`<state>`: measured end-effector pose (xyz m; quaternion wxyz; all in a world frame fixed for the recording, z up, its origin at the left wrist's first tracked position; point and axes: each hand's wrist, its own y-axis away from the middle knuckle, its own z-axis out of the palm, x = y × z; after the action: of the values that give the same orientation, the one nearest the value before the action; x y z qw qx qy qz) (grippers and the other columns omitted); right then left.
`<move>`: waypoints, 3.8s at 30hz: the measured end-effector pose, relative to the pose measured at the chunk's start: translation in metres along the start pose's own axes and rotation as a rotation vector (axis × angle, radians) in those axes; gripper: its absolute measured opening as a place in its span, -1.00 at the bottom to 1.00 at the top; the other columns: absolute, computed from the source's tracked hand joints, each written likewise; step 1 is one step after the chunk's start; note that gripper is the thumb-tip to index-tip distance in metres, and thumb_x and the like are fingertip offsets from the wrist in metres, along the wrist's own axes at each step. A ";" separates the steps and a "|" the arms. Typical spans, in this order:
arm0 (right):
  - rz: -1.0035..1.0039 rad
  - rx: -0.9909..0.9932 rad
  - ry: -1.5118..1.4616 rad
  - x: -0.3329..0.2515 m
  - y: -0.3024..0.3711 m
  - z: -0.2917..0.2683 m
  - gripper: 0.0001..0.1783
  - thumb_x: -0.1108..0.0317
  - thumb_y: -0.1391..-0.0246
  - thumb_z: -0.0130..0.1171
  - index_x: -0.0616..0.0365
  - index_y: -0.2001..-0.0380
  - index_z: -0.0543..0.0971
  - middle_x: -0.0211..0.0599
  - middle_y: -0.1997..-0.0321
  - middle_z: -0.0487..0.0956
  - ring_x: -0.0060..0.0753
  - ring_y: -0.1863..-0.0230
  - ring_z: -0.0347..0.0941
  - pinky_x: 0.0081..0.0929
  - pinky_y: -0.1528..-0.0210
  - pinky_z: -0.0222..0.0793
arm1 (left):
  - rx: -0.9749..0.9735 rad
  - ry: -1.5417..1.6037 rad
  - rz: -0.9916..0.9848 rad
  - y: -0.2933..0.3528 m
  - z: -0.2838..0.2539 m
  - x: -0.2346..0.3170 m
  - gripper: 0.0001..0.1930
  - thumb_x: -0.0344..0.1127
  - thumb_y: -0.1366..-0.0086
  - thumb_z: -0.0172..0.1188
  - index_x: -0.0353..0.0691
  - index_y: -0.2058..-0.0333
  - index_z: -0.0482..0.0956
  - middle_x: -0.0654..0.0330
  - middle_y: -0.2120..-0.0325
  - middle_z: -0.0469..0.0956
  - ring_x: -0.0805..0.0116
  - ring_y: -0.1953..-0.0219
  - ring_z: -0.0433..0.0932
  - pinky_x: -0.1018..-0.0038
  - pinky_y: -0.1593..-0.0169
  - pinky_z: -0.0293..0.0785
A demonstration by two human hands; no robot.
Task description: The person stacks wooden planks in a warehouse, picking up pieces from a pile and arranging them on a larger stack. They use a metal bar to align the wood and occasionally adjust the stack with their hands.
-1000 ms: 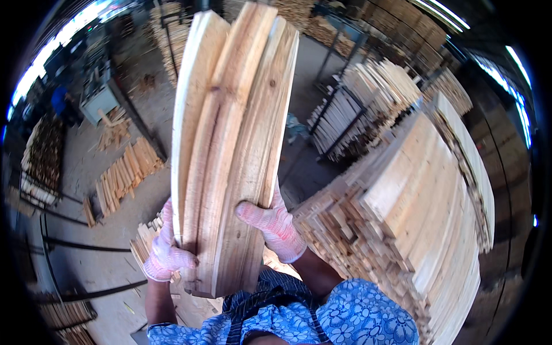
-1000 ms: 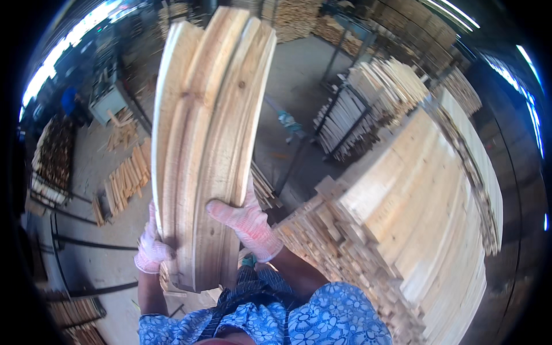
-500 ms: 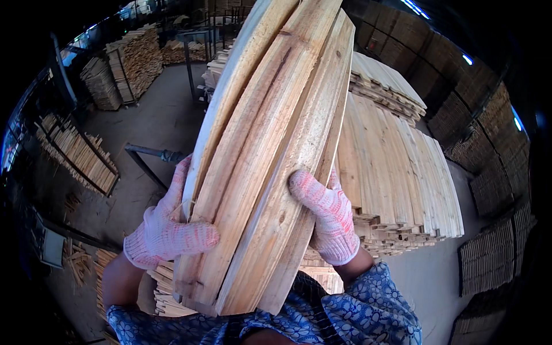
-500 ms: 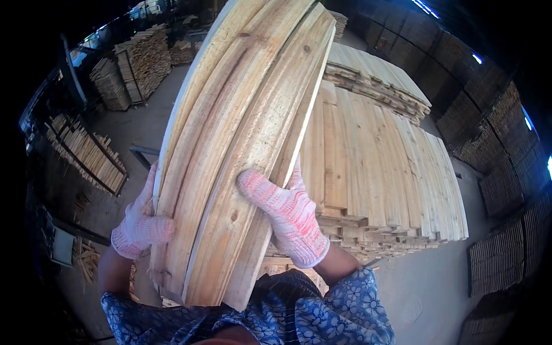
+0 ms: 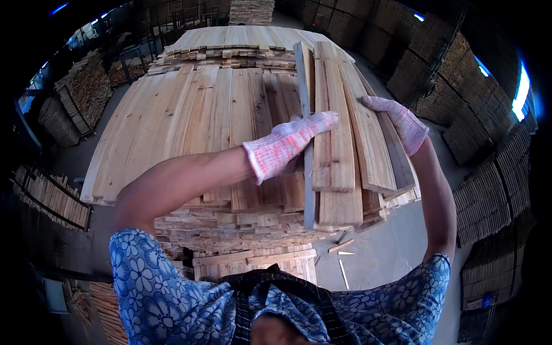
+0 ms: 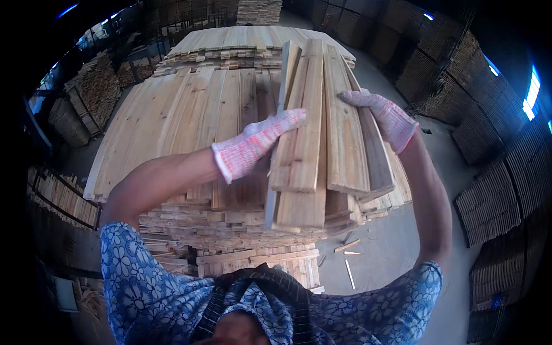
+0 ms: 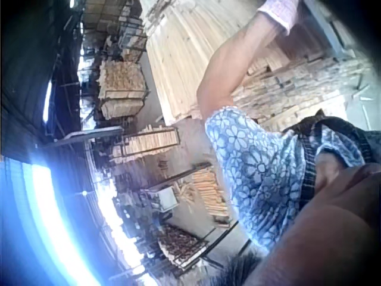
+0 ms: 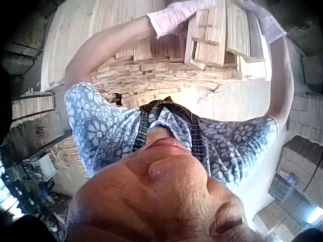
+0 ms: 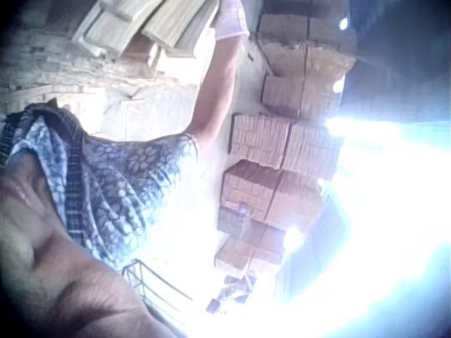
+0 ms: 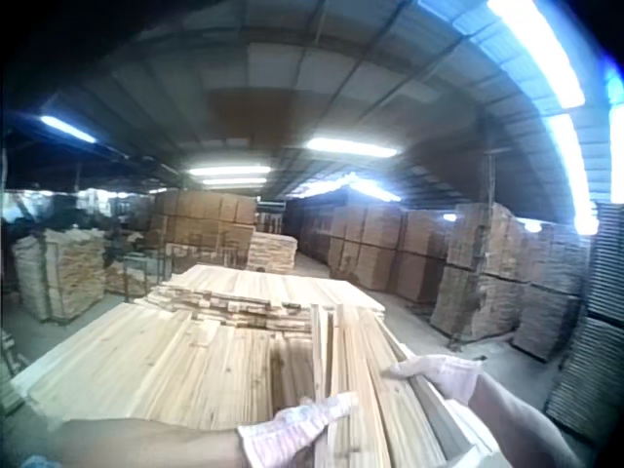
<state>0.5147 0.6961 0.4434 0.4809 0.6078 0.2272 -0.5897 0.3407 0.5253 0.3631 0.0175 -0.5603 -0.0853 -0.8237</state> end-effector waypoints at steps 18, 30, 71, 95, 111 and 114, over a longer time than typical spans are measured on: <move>-0.130 0.617 1.472 0.053 -0.065 -0.223 -0.17 0.15 -0.09 0.18 -0.03 -0.43 0.18 0.06 -0.24 0.50 0.04 -0.24 0.45 -0.21 -0.23 0.37 | 0.140 -0.028 0.184 0.037 -0.077 0.047 -0.27 0.14 -0.37 0.14 -0.28 -0.29 0.25 -0.11 0.06 0.56 0.08 0.18 0.70 0.14 0.18 0.75; -0.263 0.279 0.285 0.067 -0.093 0.022 -0.28 0.31 -0.20 0.21 0.06 -0.40 0.25 -0.16 -0.13 0.56 -0.41 0.10 0.60 -0.37 -0.01 0.55 | 0.640 -1.494 -0.358 0.133 -0.179 0.093 0.10 0.21 0.01 0.40 -0.47 -0.28 0.09 -0.27 -0.05 0.52 -0.03 -0.10 0.55 0.22 -0.13 0.46; 0.077 0.655 1.457 0.050 -0.094 -0.192 -0.27 -0.20 -0.23 -0.04 -0.10 -0.37 0.27 0.08 -0.25 0.48 0.10 -0.27 0.40 -0.14 -0.27 0.29 | 0.613 -1.764 -0.485 0.118 -0.153 0.081 -0.02 0.22 0.02 0.36 -0.46 -0.16 0.24 -0.27 0.05 0.55 -0.09 0.03 0.61 0.21 -0.08 0.49; 0.086 0.765 1.401 0.075 -0.100 -0.243 -0.19 -0.46 -0.20 -0.19 -0.41 -0.42 0.20 0.21 -0.48 0.09 0.32 -0.42 0.15 0.02 -0.40 0.16 | 0.780 -1.566 -0.564 0.118 -0.166 0.061 0.11 0.22 0.01 0.39 -0.36 -0.34 0.07 -0.31 0.02 0.54 -0.13 -0.03 0.57 0.23 -0.07 0.47; 0.003 0.588 1.351 0.066 -0.110 -0.135 -0.08 -0.47 -0.16 -0.12 -0.12 -0.41 0.23 0.13 -0.34 0.33 0.18 -0.40 0.22 0.10 -0.36 0.15 | 0.742 -1.445 -0.472 0.111 -0.153 0.065 -0.03 0.11 -0.02 0.42 -0.39 -0.24 0.20 -0.30 -0.01 0.51 -0.07 -0.05 0.56 0.27 -0.10 0.43; 0.145 0.652 1.542 0.069 -0.106 -0.044 -0.02 -0.54 -0.06 -0.06 -0.18 -0.41 0.23 0.18 -0.32 0.34 0.21 -0.38 0.22 0.07 -0.35 0.18 | 0.704 -1.449 -0.427 0.116 -0.163 0.060 -0.06 0.11 -0.05 0.40 -0.40 -0.24 0.21 -0.28 -0.02 0.51 -0.08 -0.06 0.55 0.27 -0.12 0.42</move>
<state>0.4611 0.7598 0.3381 0.0280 0.9621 0.2709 -0.0127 0.1826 0.3890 0.3739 -0.0239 -0.8851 -0.4325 -0.1701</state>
